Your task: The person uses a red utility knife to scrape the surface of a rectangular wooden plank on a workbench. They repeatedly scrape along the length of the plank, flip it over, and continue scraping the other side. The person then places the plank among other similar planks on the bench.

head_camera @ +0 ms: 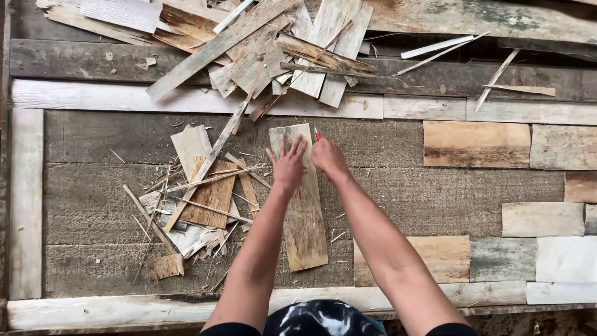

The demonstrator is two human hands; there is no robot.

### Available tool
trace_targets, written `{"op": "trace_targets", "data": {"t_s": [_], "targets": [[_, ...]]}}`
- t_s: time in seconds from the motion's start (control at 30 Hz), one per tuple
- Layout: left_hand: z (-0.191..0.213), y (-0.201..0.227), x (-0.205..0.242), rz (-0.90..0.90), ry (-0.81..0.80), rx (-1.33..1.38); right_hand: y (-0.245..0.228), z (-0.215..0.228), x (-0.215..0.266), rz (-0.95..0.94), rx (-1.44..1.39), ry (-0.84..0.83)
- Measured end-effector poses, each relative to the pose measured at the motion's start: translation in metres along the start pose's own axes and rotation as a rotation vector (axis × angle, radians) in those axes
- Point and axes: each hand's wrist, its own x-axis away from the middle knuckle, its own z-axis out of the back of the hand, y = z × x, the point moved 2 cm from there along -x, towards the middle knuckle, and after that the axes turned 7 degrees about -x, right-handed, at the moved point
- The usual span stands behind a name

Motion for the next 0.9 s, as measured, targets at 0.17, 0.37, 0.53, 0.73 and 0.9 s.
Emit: {"op": "trace_targets", "data": {"t_s": [0.17, 0.37, 0.53, 0.73, 0.9], "targets": [[-0.002, -0.003, 0.001, -0.024, 0.025, 0.048, -0.004, -0.007, -0.017, -0.024, 0.049, 0.002], [-0.004, -0.005, 0.001, -0.023, 0.034, 0.056, -0.014, -0.012, -0.014, -0.039, 0.027, 0.013], [-0.010, -0.005, 0.000, -0.023, 0.043, 0.074, -0.022, -0.010, -0.002, -0.024, -0.023, 0.024], [-0.024, -0.007, -0.006, -0.020, 0.052, 0.066, -0.012, -0.022, -0.025, -0.055, 0.001, 0.026], [-0.027, -0.006, -0.006, -0.008, 0.048, 0.054, -0.008, -0.034, -0.042, -0.065, 0.002, 0.032]]}}
